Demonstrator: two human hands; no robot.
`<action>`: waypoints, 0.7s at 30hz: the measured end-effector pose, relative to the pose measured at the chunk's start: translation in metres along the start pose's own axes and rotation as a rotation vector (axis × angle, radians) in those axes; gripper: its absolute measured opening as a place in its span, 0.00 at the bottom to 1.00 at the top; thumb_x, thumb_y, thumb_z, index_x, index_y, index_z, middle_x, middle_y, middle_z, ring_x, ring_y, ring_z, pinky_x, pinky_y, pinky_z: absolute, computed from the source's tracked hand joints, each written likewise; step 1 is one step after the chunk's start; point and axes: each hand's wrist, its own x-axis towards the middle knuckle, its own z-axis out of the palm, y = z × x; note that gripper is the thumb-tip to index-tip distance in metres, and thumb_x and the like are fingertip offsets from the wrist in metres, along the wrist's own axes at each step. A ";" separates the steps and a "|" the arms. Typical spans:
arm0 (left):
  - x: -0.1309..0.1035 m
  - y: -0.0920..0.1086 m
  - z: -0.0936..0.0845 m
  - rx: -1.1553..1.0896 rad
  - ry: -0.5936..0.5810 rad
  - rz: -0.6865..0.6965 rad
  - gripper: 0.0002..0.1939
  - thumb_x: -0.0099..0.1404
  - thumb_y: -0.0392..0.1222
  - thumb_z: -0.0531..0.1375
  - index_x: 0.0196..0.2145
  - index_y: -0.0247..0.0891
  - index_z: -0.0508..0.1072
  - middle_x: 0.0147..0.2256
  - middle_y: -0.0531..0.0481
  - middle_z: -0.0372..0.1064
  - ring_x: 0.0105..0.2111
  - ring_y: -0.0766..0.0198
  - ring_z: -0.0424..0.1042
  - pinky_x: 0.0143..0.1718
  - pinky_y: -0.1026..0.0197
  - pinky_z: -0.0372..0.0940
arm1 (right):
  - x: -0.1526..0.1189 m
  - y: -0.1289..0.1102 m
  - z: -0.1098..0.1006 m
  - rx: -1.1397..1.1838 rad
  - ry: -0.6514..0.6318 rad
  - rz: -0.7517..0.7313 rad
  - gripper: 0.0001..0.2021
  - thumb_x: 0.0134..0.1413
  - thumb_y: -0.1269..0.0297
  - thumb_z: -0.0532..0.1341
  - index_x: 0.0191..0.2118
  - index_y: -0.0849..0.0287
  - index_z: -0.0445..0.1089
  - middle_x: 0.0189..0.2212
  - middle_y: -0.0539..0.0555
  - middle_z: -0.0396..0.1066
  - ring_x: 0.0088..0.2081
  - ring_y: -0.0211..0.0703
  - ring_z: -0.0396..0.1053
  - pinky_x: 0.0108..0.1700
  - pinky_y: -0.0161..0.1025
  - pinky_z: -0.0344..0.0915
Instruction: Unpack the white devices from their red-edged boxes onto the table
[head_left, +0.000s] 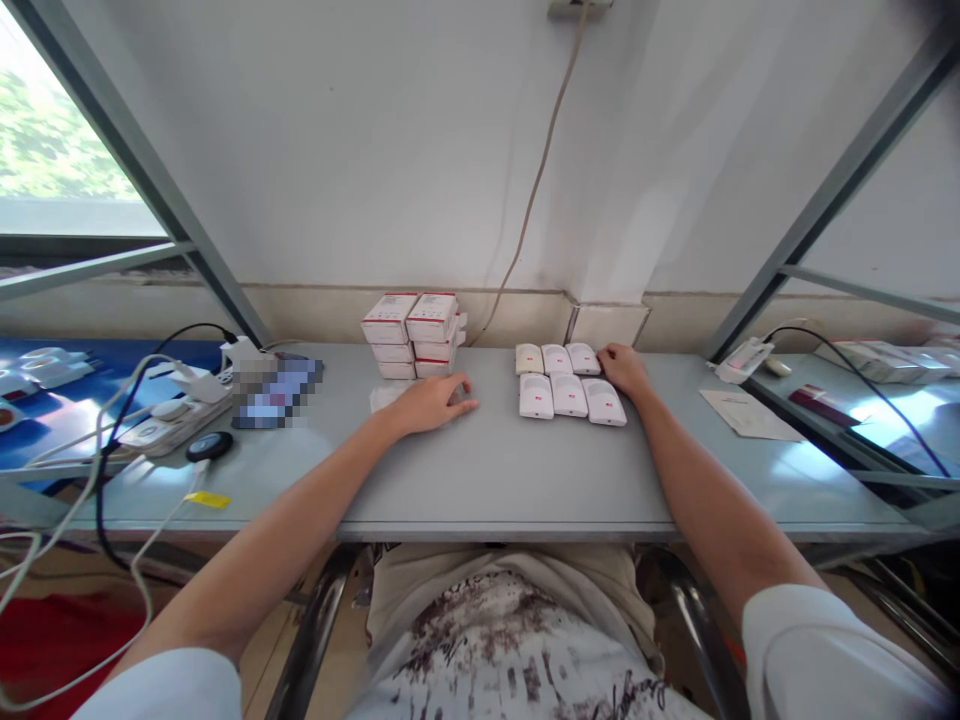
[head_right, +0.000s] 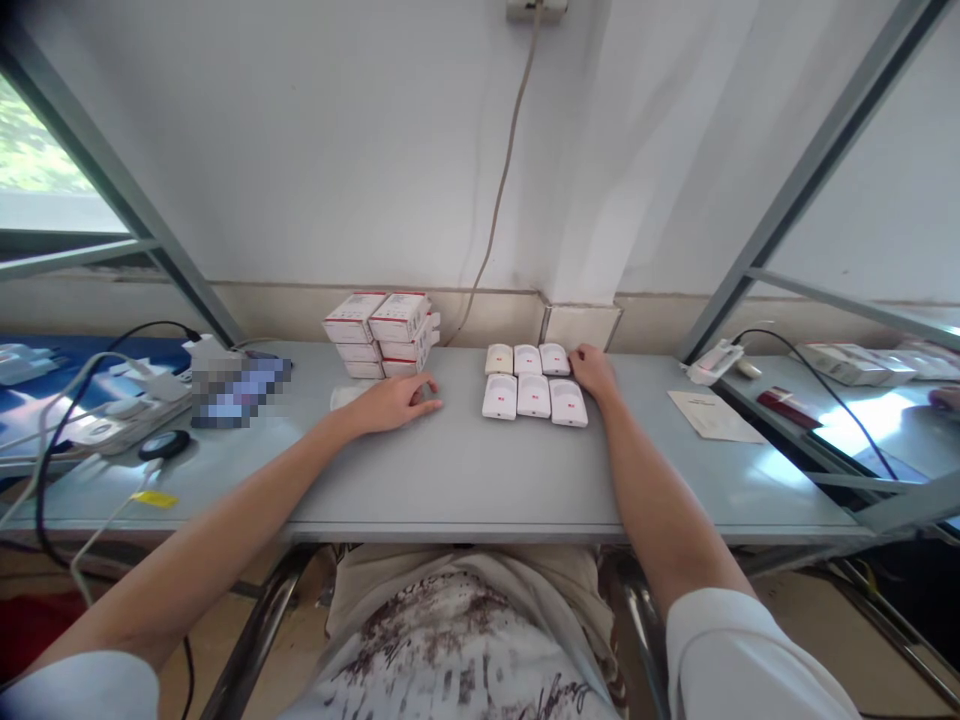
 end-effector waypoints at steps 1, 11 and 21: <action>0.000 0.000 0.000 0.000 0.000 -0.003 0.23 0.78 0.64 0.56 0.54 0.43 0.72 0.39 0.48 0.78 0.39 0.52 0.77 0.39 0.56 0.62 | 0.000 0.000 0.000 -0.004 -0.002 0.000 0.17 0.71 0.60 0.55 0.44 0.59 0.82 0.46 0.64 0.83 0.45 0.52 0.76 0.43 0.40 0.65; 0.000 0.000 0.001 0.005 0.002 -0.011 0.24 0.79 0.63 0.55 0.56 0.42 0.73 0.40 0.47 0.78 0.40 0.52 0.77 0.39 0.56 0.63 | 0.000 0.000 0.000 -0.015 -0.005 -0.009 0.17 0.72 0.60 0.55 0.44 0.59 0.81 0.48 0.64 0.83 0.46 0.53 0.76 0.43 0.40 0.65; 0.000 -0.002 0.002 0.020 0.012 -0.003 0.24 0.79 0.63 0.56 0.57 0.42 0.73 0.40 0.47 0.78 0.40 0.52 0.77 0.40 0.55 0.64 | -0.001 -0.001 0.000 -0.035 -0.004 -0.021 0.18 0.71 0.60 0.54 0.45 0.59 0.82 0.49 0.65 0.83 0.48 0.54 0.77 0.44 0.41 0.66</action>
